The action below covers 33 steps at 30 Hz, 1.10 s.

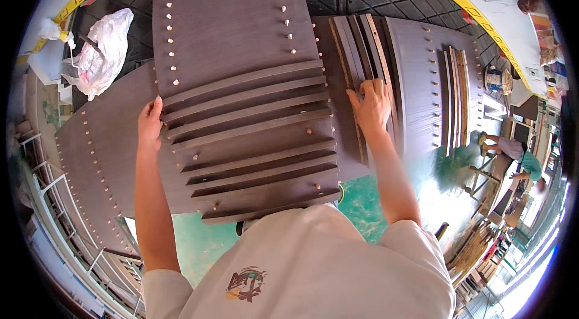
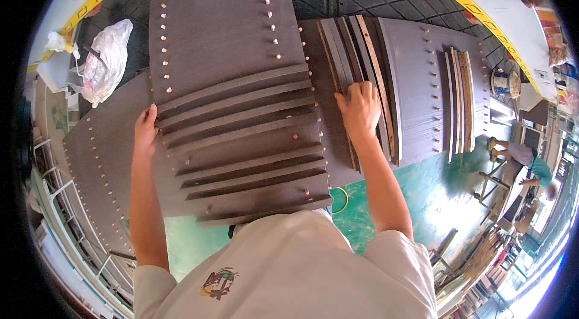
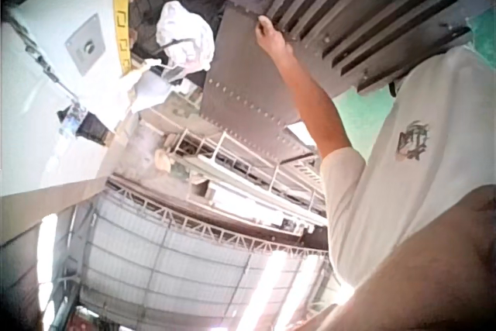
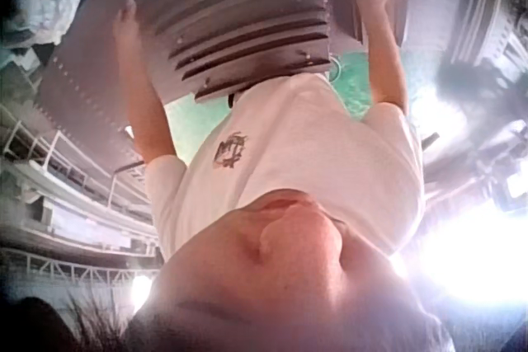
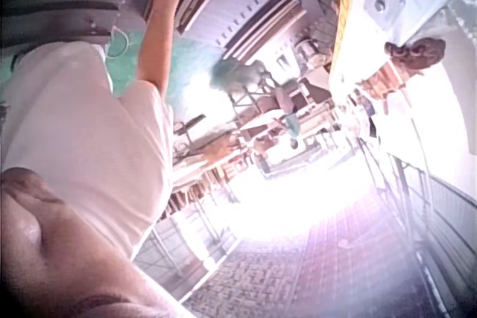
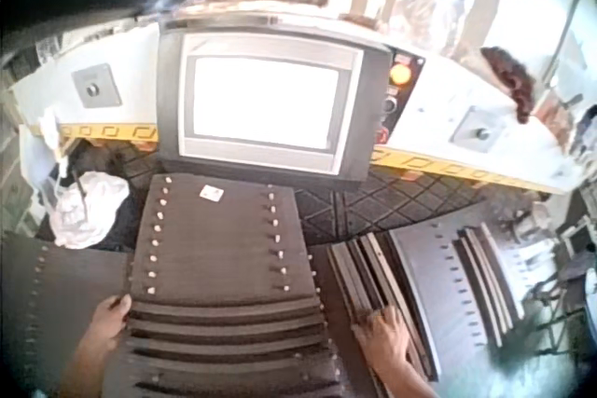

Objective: The person inserts thin wooden strips into slots on a large dark panel, then uses a scraper to smooth the surface and a cloth to wipe it. The person stacks the finished panel with others and picks up additional strips.

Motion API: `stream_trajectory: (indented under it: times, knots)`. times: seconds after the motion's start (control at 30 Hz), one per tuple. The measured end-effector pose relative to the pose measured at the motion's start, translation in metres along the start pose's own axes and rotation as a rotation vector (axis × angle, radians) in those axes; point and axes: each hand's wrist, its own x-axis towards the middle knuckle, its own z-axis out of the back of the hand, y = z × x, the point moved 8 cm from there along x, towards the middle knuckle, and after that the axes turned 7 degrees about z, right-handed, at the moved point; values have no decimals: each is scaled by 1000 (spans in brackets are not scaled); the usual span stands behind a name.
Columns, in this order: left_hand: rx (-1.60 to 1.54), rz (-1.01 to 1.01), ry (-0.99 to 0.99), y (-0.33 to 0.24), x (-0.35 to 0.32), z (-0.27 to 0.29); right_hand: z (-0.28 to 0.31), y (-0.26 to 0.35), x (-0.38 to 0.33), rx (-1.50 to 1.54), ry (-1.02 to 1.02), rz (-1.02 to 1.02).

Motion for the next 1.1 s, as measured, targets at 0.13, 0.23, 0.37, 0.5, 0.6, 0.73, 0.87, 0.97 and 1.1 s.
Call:
stream_trajectory:
  times: [0.13, 0.23, 0.37, 0.5, 0.6, 0.73, 0.87, 0.97, 1.1]
  knots:
    - [-58, -60, -63, -1, -6, -2, -5, 4, -10, 7, 35, -13]
    - [-84, -94, -119, 0, -13, -1, 2, 13, -22, 21, -50, -16]
    - [-154, -187, -257, 7, -34, 0, 3, 18, -41, 60, -74, -186]
    - [-77, -353, -432, 7, -55, 7, -5, 16, -54, -32, -128, -294]
    - [-30, -528, -552, -19, -82, 6, -2, 13, -50, -31, -99, -308]
    - [-109, -663, -451, -60, -111, -14, 1, 3, -47, 24, -61, -314]
    - [-175, -590, -191, -77, -110, -48, 4, 18, -56, -75, -70, -202]
    - [-305, -663, -52, -83, -109, -68, -3, 22, -62, -132, 17, -280]
    - [-252, -612, 13, -83, -111, -89, -6, 14, -58, -133, 14, -279]
